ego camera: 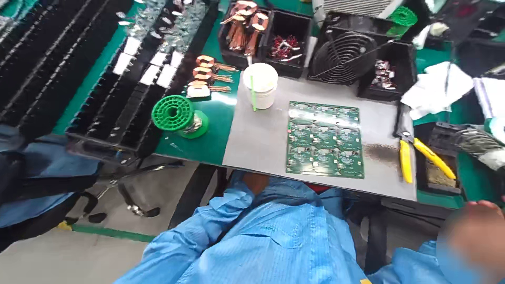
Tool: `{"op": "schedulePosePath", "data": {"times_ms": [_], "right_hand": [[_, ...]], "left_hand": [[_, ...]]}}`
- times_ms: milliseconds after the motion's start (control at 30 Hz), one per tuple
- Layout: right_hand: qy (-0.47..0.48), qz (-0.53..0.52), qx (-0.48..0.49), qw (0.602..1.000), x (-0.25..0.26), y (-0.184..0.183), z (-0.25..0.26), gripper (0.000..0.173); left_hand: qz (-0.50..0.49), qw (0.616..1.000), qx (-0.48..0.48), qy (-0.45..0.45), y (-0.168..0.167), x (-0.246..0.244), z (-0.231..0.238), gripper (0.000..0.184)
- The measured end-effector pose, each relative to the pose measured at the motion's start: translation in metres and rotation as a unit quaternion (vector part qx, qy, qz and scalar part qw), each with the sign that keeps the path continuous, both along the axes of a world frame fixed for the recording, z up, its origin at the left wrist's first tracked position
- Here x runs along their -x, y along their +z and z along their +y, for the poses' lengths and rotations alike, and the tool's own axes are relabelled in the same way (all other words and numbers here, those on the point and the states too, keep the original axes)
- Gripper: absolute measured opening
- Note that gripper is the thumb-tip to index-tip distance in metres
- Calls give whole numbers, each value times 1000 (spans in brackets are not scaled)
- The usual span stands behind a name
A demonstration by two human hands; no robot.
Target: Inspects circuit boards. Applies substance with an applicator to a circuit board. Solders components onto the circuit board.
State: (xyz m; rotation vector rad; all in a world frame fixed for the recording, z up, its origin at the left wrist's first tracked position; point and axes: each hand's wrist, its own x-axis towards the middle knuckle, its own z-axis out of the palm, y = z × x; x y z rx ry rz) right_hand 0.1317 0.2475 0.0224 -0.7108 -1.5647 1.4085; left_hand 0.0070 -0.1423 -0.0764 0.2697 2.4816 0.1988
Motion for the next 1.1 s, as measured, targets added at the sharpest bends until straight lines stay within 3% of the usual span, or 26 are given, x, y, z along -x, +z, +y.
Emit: {"op": "schedulePosePath", "data": {"times_ms": [100, 200, 267, 300, 367, 433, 533, 600, 733, 867, 1000, 1033, 1100], "right_hand": [[50, -57, -86, 993, 4, 12, 18, 50], [49, -79, -166, 982, 23, 19, 29, 33], [33, -91, -219, 971, 36, 20, 38, 24], [31, -97, -232, 967, 41, 21, 41, 18], [30, -97, -243, 965, 45, 25, 43, 10], [0, -67, -255, 964, 35, 27, 42, 8], [-103, 93, -257, 956, 6, 22, 28, 19], [-124, 132, -224, 958, -5, 10, 13, 23], [-79, -18, -138, 987, 0, -30, 5, 16], [-66, -67, -294, 951, -13, -33, 14, 16], [60, -224, -438, 869, -34, -15, 43, 33], [85, -232, -446, 860, -39, -7, 49, 32], [117, -174, -424, 881, -50, 3, 60, 26]], "left_hand": [[-49, 998, 23, 12, 32, 8, 18, 54], [-47, 998, 31, -12, 50, -1, 29, 51], [71, 993, -73, -58, 24, -17, 14, 47], [188, 965, -156, -95, -5, -26, 2, 41], [258, 911, -280, -157, -21, -36, -8, 29], [314, 864, -344, -193, -19, -38, -9, 26], [396, 799, -413, -184, -5, -36, -8, 27], [386, 769, -468, -202, 6, -36, -7, 26], [288, 734, -583, -194, 13, -39, 9, 18], [275, 709, -612, -218, 29, -31, 24, 19], [284, 700, -608, -246, 53, -21, 23, 20], [290, 704, -598, -253, 60, -18, 24, 20], [307, 713, -571, -265, 72, -15, 26, 20]]}}
